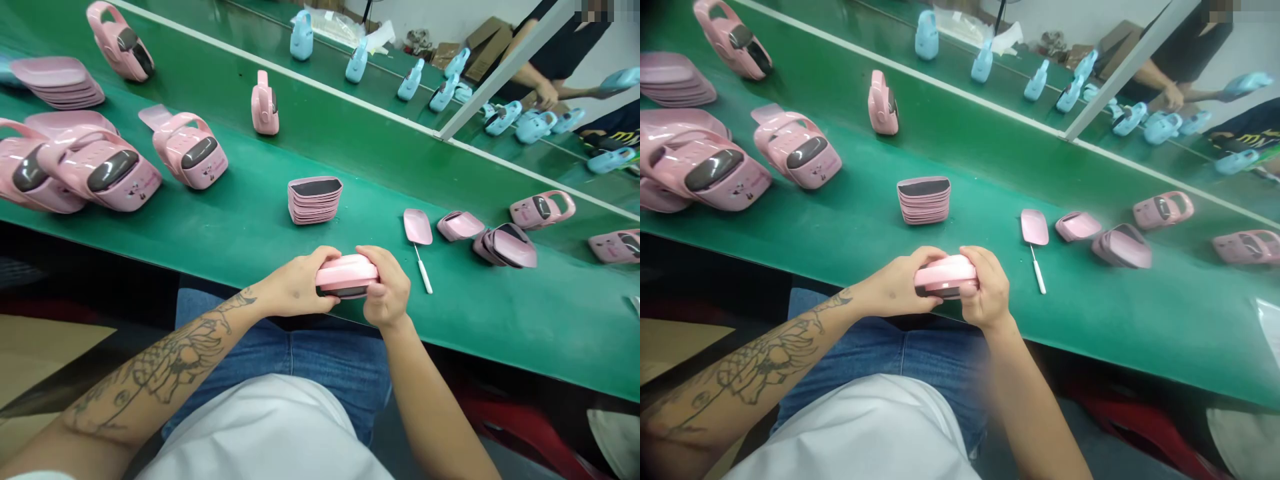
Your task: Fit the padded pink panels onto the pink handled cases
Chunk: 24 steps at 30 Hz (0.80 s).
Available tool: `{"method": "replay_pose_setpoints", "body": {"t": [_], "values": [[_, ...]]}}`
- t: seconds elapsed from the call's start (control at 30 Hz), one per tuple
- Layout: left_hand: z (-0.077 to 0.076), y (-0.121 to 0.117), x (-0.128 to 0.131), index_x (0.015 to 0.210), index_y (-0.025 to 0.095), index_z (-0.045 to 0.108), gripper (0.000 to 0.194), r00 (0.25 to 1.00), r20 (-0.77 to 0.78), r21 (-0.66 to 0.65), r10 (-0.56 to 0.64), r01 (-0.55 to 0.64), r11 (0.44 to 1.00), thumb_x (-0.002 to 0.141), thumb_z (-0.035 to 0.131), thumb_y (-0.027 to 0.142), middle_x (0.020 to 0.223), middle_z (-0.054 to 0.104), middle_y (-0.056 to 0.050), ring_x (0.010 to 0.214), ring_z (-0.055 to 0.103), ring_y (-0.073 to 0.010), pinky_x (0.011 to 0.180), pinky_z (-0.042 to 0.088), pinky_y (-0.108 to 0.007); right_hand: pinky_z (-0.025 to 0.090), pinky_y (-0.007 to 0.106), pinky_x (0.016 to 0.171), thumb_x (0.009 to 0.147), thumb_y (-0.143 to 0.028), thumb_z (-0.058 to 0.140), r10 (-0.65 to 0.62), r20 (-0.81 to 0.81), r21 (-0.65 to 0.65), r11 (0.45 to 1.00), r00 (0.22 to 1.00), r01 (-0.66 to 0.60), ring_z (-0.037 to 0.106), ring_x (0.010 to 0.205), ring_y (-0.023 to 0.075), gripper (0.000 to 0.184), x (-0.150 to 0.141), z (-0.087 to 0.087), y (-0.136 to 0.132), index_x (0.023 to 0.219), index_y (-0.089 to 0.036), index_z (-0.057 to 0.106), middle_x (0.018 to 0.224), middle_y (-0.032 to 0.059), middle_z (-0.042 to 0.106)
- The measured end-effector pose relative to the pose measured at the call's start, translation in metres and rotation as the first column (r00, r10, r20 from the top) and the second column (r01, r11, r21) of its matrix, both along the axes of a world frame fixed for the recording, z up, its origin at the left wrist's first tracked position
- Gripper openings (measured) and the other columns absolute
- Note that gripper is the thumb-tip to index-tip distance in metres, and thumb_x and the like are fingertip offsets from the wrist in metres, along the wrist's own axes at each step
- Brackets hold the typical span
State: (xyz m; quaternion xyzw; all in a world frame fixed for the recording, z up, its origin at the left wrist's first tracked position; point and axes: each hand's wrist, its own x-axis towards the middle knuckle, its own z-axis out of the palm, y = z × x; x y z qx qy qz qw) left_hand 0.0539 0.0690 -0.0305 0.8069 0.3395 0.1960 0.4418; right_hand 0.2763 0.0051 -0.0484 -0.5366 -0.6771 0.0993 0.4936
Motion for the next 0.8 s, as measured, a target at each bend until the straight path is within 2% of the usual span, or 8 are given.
{"method": "replay_pose_setpoints", "body": {"t": [0.1,0.2,0.3,0.43,0.53,0.67,0.73,0.8], "values": [[-0.012,-0.007,0.018,0.147,0.018,0.059,0.072,0.978,0.205,-0.061,0.033,-0.021,0.998,0.081,0.078,0.043,0.14,0.074,-0.015,0.119,0.076,-0.0309,0.104,0.061,-0.044,0.061,0.059,0.097,0.106,-0.073,0.023,-0.122,-0.087,-0.028,0.992,0.989,0.12,0.076,0.11,0.0369,0.074,0.005,-0.008,-0.001,0.117,-0.023,0.077,0.114,0.0169,0.078],[-0.032,-0.02,0.051,0.14,0.016,0.06,0.059,0.825,0.462,-0.194,0.326,-0.264,0.945,0.101,0.048,0.059,0.139,0.074,-0.019,0.126,0.073,-0.0303,0.108,0.059,-0.045,0.063,0.057,0.093,0.109,-0.062,0.007,-0.269,-0.161,-0.065,0.963,0.95,0.262,0.076,0.11,0.0364,0.079,0.006,-0.023,0.001,0.118,-0.02,0.073,0.114,0.0187,0.077],[-0.043,-0.023,0.085,0.114,0.017,0.069,0.062,0.695,0.455,-0.235,0.556,-0.509,0.828,0.108,0.024,0.06,0.118,0.078,-0.017,0.114,0.074,-0.0296,0.101,0.059,-0.046,0.064,0.055,0.089,0.108,-0.061,0.001,-0.351,-0.188,-0.097,0.936,0.917,0.338,0.078,0.107,0.0353,0.083,0.005,-0.034,0.006,0.121,-0.019,0.072,0.112,0.0185,0.077],[-0.034,-0.002,0.109,0.097,0.019,0.074,0.071,0.717,0.453,-0.096,0.53,-0.551,0.829,0.105,0.023,0.068,0.099,0.077,-0.014,0.098,0.073,-0.0279,0.09,0.058,-0.044,0.06,0.058,0.103,0.105,-0.068,0.007,-0.377,-0.209,-0.041,0.925,0.902,0.377,0.074,0.121,0.0374,0.082,0.003,-0.031,0.015,0.121,-0.021,0.072,0.122,0.0188,0.074],[-0.003,0.013,0.111,0.091,0.02,0.076,0.072,0.713,0.561,0.044,0.42,-0.533,0.845,0.103,0.025,0.071,0.092,0.078,-0.013,0.088,0.072,-0.0263,0.083,0.058,-0.044,0.058,0.062,0.105,0.103,-0.071,0.004,-0.385,-0.159,0.039,0.918,0.909,0.395,0.071,0.124,0.0406,0.086,0.001,-0.006,0.019,0.132,-0.021,0.068,0.123,0.0188,0.069],[0.071,0.008,0.084,0.105,0.027,0.079,0.056,0.689,0.712,0.311,0.135,-0.482,0.819,0.105,0.035,0.062,0.1,0.08,-0.007,0.095,0.072,-0.0282,0.09,0.059,-0.051,0.051,0.073,0.111,0.095,-0.082,-0.01,-0.206,-0.133,0.269,0.934,0.969,0.236,0.057,0.146,0.0519,0.101,0.004,0.063,0.006,0.158,-0.031,0.049,0.149,0.0163,0.058],[0.111,-0.004,0.057,0.125,0.038,0.078,0.042,0.772,0.631,0.416,0.076,-0.419,0.807,0.104,0.046,0.056,0.124,0.078,-0.002,0.112,0.071,-0.0319,0.099,0.058,-0.056,0.053,0.074,0.112,0.093,-0.093,0.008,-0.001,0.014,0.271,0.963,1.0,-0.002,0.054,0.15,0.0527,0.095,0.01,0.105,-0.011,0.16,-0.037,0.045,0.159,0.0115,0.054],[0.143,-0.02,0.027,0.145,0.051,0.067,0.048,0.897,0.44,0.46,0.025,-0.25,0.852,0.099,0.059,0.059,0.146,0.069,0.005,0.131,0.063,-0.0376,0.112,0.053,-0.06,0.054,0.073,0.114,0.092,-0.096,0.024,0.052,0.153,0.11,0.992,0.987,-0.069,0.054,0.151,0.0519,0.091,0.017,0.144,-0.032,0.159,-0.038,0.046,0.165,0.0085,0.052]]}}
